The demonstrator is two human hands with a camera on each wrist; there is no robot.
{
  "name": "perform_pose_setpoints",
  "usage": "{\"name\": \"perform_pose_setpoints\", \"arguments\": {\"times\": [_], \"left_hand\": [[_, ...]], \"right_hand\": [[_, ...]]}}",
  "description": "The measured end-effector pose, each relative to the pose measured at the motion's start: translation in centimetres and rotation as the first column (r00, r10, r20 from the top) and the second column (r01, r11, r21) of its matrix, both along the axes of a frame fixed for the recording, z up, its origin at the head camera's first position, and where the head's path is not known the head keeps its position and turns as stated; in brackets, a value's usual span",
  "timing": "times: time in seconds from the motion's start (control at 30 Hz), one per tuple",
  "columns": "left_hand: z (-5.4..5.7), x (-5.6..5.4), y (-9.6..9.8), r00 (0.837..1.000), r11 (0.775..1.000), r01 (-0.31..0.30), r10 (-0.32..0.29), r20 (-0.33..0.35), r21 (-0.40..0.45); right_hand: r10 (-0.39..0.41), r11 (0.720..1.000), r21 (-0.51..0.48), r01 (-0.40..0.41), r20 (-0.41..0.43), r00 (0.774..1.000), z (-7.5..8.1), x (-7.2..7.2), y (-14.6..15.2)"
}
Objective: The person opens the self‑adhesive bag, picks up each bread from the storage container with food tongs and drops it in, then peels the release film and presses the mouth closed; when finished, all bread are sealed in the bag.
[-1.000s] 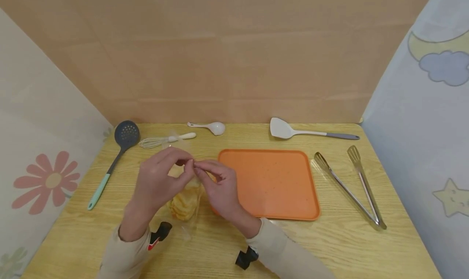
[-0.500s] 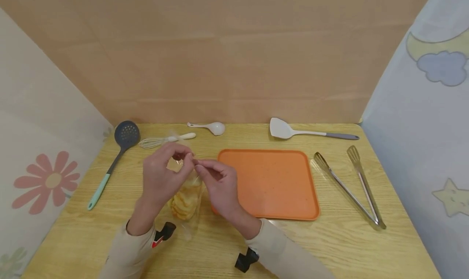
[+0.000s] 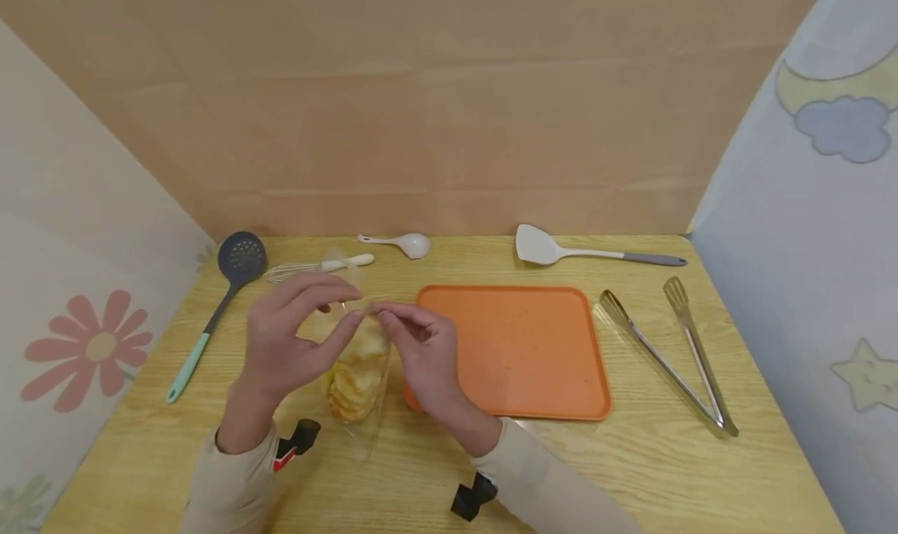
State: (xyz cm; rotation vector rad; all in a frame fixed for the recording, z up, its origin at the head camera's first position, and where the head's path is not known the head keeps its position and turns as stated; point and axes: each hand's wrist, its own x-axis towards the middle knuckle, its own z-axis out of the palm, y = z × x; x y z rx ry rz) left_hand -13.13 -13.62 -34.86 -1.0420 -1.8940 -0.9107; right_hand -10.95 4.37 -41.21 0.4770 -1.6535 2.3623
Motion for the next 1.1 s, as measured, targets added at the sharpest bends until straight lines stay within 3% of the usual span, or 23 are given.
{"name": "perform_pose_setpoints", "arguments": {"times": [0.07, 0.37, 0.77, 1.1], "left_hand": [[-0.04, -0.07, 0.05, 1.000, 0.999, 0.009, -0.010, -0.015, -0.043], [-0.26, 0.04, 0.61, 0.997, 0.987, -0.054, 0.046, -0.055, -0.150], [-0.44, 0.05, 0.56, 0.992, 0.973, -0.111, 0.097, -0.078, -0.201], [-0.41, 0.00, 0.58, 0.992, 0.965, -0.095, 0.073, -0.099, -0.243]], "right_hand": [[0.009, 1.000, -0.009, -0.009, -0.009, 1.000, -0.06, -0.04, 0.03], [0.021, 1.000, -0.014, -0.021, -0.028, 0.999, -0.04, 0.15, 0.03], [0.013, 1.000, -0.013, -0.013, -0.046, 0.999, -0.16, 0.20, -0.05], [-0.004, 1.000, 0.010, 0.004, -0.009, 1.000, 0.07, 0.24, 0.07]]}}
